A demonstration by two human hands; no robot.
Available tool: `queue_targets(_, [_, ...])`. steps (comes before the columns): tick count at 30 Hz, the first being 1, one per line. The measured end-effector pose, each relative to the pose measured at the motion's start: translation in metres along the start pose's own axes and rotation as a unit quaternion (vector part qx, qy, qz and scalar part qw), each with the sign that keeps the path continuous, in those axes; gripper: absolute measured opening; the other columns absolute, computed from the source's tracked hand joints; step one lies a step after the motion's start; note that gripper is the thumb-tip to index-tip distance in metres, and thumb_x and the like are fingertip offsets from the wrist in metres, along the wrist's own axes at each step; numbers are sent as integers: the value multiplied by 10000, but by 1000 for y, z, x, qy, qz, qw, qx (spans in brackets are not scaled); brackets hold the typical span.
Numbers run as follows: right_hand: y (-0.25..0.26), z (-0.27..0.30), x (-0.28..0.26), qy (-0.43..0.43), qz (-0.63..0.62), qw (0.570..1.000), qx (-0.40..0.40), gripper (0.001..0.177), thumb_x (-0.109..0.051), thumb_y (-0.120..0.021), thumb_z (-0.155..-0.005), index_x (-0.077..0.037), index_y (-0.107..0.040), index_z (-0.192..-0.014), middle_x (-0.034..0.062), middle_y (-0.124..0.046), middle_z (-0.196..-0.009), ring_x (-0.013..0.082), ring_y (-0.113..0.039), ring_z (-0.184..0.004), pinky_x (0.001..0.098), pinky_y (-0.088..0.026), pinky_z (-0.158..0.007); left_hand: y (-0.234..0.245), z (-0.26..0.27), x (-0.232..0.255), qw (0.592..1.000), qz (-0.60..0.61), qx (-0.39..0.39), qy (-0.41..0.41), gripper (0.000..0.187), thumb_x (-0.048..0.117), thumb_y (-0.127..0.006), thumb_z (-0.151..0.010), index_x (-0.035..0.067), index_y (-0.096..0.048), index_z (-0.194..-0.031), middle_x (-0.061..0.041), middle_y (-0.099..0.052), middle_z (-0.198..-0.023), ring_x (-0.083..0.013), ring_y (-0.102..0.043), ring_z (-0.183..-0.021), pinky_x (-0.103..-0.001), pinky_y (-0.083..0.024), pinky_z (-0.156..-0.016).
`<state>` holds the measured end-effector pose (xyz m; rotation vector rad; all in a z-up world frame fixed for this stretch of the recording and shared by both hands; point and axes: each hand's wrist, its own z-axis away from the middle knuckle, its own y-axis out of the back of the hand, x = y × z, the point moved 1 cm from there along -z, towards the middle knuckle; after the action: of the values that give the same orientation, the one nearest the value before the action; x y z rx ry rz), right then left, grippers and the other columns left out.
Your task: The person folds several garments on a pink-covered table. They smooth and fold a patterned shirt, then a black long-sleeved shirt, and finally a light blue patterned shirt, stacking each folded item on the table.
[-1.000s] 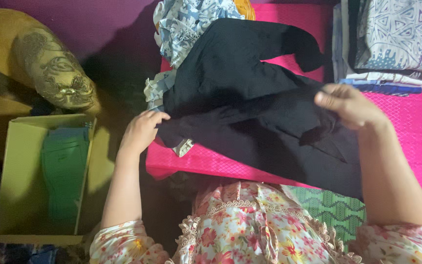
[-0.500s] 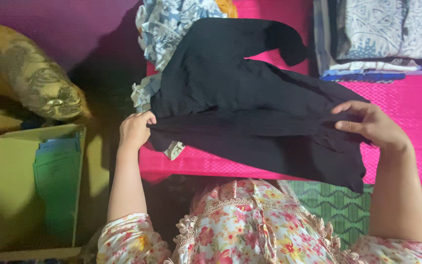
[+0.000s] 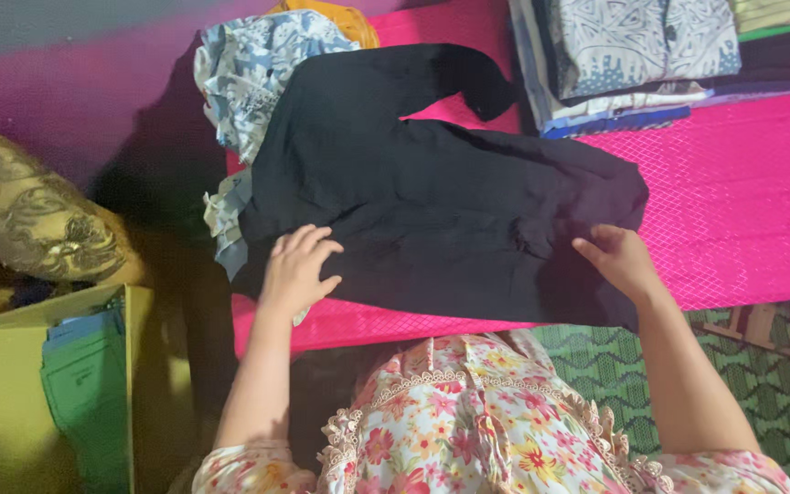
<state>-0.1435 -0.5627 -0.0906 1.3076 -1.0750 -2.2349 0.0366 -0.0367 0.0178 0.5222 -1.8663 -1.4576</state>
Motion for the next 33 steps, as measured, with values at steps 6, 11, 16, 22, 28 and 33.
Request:
queue_targets(6, [18, 20, 16, 30, -424, 904, 42, 402, -307, -749, -998, 51, -629, -1138, 25, -709, -1020, 118, -669, -888, 280, -530, -753, -11, -7, -8, 996, 66, 5, 54, 93, 195, -775, -847, 163, -742, -927, 47, -711, -1264, -182, -597, -1281, -416, -490, -1042])
queue_targets(11, [8, 47, 12, 11, -105, 994, 25, 288, -239, -762, -924, -25, -726, -1115, 98, -731, -949, 265, -698, -863, 392, -531, -750, -12, 5, -11, 998, 27, -42, 22, 82, 198, -795, -714, 178, -775, -791, 19, -719, -1220, -248, -618, -1230, -446, -464, -996])
queue_targets(16, [13, 48, -23, 114, 52, 974, 189, 393, -260, -732, -936, -91, -701, -1290, 162, -692, -1169, 376, -674, -1062, 440, -527, -913, -20, -17, 1, 998, 51, 12, 30, 184, 247, -720, -846, 171, -766, -1007, -44, -698, -1288, -298, -631, -1232, -472, -457, -1043])
queue_targets(22, [15, 39, -50, 260, 266, 906, 201, 410, -338, -836, -670, -133, -755, -1016, 117, -726, -1152, 350, -617, -1122, 505, -487, -912, -52, -64, 18, 989, -8, -49, 138, 526, 425, -735, -871, 78, -672, -1261, -198, -730, -1079, -384, -679, -1048, -516, -461, -973])
queue_targets(28, [33, 35, 12, 33, -88, 995, 17, 308, -269, -736, -939, -80, -718, -1182, 167, -711, -890, 392, -670, -827, 474, -537, -734, -47, -60, 1, 975, 90, -97, 180, 531, 449, -736, -866, 58, -692, -1222, -222, -742, -974, -382, -738, -913, -479, -573, -832])
queue_targets(33, [35, -1, 22, -15, 118, 985, 124, 228, -279, -693, -1053, -109, -757, -1191, 210, -734, -932, 416, -694, -887, 509, -525, -783, -41, -70, 1, 988, 76, -18, 136, 449, 382, -762, -848, 66, -720, -1164, -184, -738, -1075, -372, -708, -979, -476, -562, -810])
